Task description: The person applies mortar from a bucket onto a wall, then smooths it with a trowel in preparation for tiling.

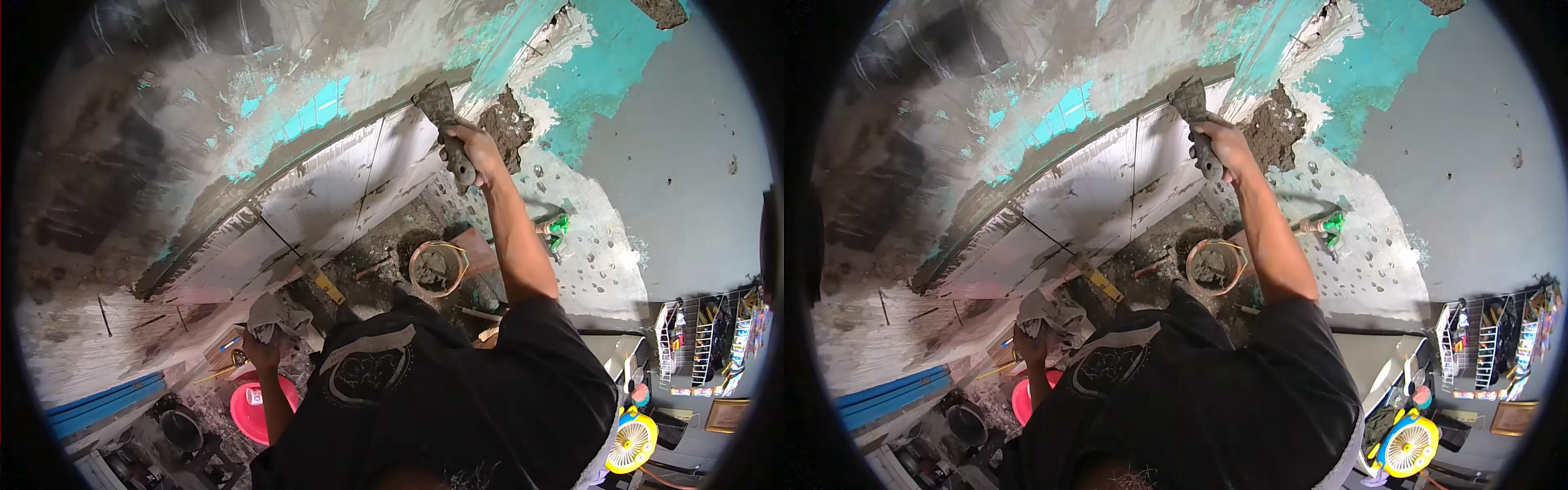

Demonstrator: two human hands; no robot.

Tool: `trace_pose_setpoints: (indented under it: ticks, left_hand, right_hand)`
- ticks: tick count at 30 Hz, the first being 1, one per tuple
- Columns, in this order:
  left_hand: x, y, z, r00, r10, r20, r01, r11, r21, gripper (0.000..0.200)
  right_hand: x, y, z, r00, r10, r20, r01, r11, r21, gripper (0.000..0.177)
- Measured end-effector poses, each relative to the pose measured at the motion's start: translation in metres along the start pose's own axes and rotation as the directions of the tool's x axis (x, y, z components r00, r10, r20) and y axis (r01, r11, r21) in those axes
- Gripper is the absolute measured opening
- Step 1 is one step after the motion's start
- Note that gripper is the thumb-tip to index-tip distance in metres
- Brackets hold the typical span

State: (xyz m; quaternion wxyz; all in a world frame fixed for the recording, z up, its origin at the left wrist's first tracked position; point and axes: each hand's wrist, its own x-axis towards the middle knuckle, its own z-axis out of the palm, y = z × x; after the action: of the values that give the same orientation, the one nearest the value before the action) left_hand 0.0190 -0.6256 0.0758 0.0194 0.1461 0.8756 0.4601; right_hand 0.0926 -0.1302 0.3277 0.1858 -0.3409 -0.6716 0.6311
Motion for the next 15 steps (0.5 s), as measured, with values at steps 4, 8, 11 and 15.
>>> trace_pose_setpoints:
  ticks: [4,8,11,15]
  left_hand:
    - [-0.004,0.004,-0.003,1.000,-0.004,0.000,0.004,0.999,0.041,0.045]
    - [-0.003,0.005,-0.008,1.000,0.016,0.016,-0.016,1.000,-0.005,0.044]
    - [-0.001,0.003,-0.007,1.000,0.010,0.013,-0.009,0.997,-0.072,0.043]
    - [0.000,0.000,-0.009,0.999,0.043,0.012,-0.043,0.999,-0.008,0.043]
  right_hand:
    - [-0.001,0.018,0.001,0.997,-0.056,-0.061,0.072,0.952,0.298,0.011]
    - [0.033,0.062,0.004,0.940,-0.262,-0.220,0.301,0.938,0.169,0.006]
    - [0.045,0.091,0.011,0.717,-0.682,-0.143,0.538,0.672,-0.508,0.038]
    - [0.035,0.083,-0.003,0.772,-0.635,0.004,0.283,0.340,-0.897,0.049]
